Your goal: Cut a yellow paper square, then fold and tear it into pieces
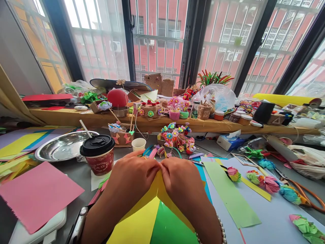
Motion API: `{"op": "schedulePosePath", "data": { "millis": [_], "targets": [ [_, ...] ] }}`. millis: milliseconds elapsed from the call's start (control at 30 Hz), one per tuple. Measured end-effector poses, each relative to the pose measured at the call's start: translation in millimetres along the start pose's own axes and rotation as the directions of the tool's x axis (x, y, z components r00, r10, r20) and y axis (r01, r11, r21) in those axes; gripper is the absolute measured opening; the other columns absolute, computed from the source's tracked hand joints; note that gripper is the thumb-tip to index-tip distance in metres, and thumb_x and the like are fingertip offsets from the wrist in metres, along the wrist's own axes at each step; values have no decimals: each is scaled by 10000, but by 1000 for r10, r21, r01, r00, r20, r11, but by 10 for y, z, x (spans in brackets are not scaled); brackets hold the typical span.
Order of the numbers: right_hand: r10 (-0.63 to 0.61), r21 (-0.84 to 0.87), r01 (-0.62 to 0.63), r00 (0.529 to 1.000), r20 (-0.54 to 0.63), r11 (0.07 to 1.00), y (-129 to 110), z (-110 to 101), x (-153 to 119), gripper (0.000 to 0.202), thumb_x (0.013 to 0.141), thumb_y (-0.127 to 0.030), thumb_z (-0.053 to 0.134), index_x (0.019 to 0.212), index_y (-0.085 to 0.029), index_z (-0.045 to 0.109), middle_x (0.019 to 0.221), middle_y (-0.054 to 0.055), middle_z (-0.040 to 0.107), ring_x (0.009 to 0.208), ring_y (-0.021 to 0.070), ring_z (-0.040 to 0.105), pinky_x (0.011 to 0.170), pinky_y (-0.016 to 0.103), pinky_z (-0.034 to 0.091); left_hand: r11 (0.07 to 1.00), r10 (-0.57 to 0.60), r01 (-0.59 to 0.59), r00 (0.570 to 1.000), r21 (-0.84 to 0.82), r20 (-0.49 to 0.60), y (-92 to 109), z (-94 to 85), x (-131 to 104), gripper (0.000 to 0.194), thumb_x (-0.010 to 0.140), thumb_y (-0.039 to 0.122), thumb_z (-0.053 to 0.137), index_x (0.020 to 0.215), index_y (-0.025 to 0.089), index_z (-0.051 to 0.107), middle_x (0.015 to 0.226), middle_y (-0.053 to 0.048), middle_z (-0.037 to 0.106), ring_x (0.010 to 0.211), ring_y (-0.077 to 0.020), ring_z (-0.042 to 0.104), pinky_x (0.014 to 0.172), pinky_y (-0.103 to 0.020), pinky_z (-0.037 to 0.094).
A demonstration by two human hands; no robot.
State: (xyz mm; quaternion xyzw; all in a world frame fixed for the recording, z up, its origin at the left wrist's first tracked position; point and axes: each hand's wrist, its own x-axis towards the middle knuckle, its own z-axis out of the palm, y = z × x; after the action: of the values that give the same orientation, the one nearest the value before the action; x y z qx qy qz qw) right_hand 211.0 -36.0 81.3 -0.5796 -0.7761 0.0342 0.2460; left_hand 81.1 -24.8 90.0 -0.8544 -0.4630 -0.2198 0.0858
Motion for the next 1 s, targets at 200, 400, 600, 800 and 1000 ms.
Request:
{"op": "schedulePosePath", "data": {
  "millis": [200,400,600,800,1000],
  "targets": [
    [-1,26,1,1000,-14,1000,5,0,0,262,806,-159,429,639,-199,626,792,25,695,741,172,631,657,252,427,1000,-3,3,1000,-10,-2,6,-14,9,235,719,96,473,583,163,652,559,-38,676,522,-155,603,806,-354,436],
    [-5,46,6,1000,-16,999,35,9,4,252,805,-165,433,656,-203,632,815,28,697,759,181,629,671,260,432,1000,-23,23,1000,8,6,12,-2,16,232,734,106,473,614,163,662,589,-55,687,563,-181,619,765,-345,450],
    [27,44,-26,1000,-9,999,30,20,23,235,813,-188,431,771,-204,661,792,33,695,726,188,624,651,267,420,999,-51,50,998,-14,-22,19,39,10,230,740,124,480,601,174,656,587,-48,687,566,-160,623,865,-341,401],
    [43,38,-43,999,7,998,33,39,33,253,813,-186,428,711,-206,659,802,36,702,734,194,625,646,269,410,997,-72,72,997,-15,12,12,69,27,248,755,130,475,600,176,663,607,-53,693,560,-168,621,856,-377,401],
    [30,53,-30,1000,5,998,19,57,54,268,805,-171,425,679,-206,659,782,35,705,716,188,627,642,259,412,997,-70,70,998,20,6,21,65,27,252,756,135,476,590,167,663,594,-61,687,552,-165,616,830,-353,417]
  ]
}}
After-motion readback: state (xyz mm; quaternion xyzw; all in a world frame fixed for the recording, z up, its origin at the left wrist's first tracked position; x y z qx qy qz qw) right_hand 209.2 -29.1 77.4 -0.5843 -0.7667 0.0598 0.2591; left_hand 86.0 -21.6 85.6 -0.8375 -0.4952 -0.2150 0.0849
